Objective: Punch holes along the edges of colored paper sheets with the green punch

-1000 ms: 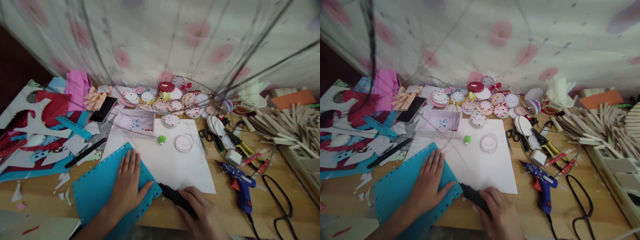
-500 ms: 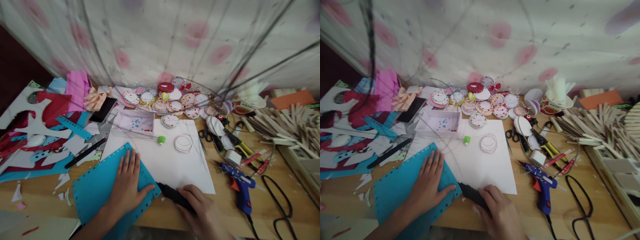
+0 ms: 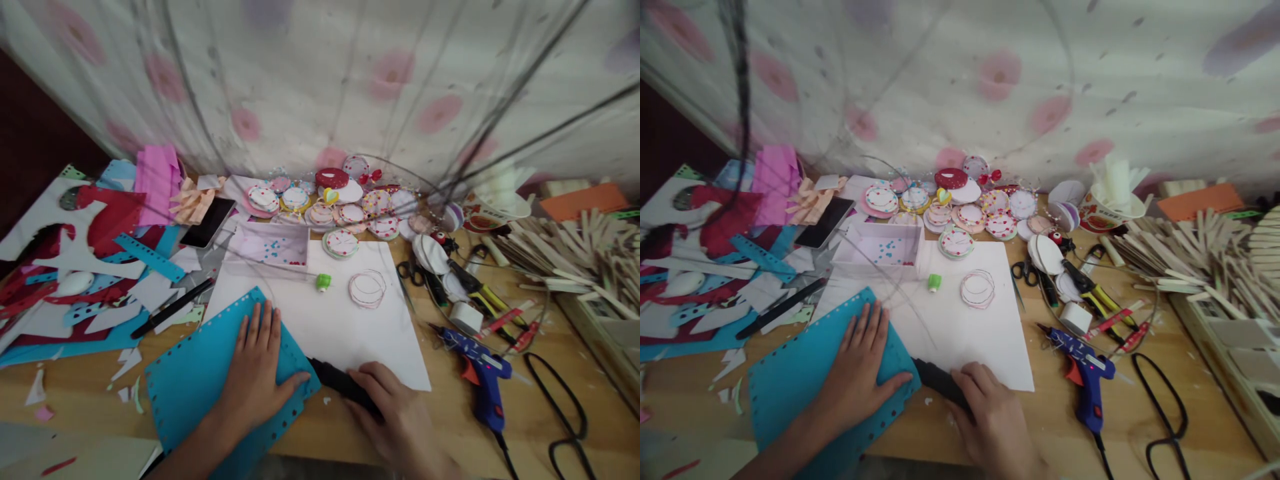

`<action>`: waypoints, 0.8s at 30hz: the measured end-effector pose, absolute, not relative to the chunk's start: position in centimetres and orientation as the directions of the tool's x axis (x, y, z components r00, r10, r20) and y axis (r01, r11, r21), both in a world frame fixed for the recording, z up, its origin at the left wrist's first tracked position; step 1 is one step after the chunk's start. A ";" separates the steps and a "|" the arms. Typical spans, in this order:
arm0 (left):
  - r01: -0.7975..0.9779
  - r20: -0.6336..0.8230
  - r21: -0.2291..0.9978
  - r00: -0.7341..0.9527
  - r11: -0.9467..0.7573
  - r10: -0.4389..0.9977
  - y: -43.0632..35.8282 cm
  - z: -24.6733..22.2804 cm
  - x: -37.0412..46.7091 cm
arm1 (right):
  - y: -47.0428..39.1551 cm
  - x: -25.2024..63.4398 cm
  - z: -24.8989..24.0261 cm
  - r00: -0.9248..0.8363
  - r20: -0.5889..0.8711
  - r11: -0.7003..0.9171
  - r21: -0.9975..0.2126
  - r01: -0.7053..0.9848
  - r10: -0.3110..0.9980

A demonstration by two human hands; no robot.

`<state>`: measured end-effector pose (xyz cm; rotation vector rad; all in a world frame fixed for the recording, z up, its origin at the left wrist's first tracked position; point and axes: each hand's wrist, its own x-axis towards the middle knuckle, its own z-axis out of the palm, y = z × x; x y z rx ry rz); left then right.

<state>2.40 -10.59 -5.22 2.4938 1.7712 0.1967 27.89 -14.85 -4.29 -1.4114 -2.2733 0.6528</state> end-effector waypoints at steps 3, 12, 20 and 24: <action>0.931 0.070 0.147 0.326 -0.333 0.943 -10.6 -5.2 2.4 | -14.3 27.5 -4.3 -0.423 0.072 0.389 -0.551 0.738 0.903; 0.932 0.089 0.148 0.321 -0.332 0.943 -10.7 -5.4 2.4 | -12.3 25.7 -3.9 -0.415 0.046 0.374 -0.532 0.760 0.909; 0.938 0.085 0.144 0.306 -0.316 0.948 -10.9 -5.7 2.4 | -10.1 23.8 -3.5 -0.405 0.044 0.365 -0.527 0.767 0.913; 0.940 0.084 0.137 0.305 -0.314 0.949 -10.9 -5.6 2.3 | -8.9 22.8 -3.4 -0.398 0.043 0.359 -0.526 0.771 0.917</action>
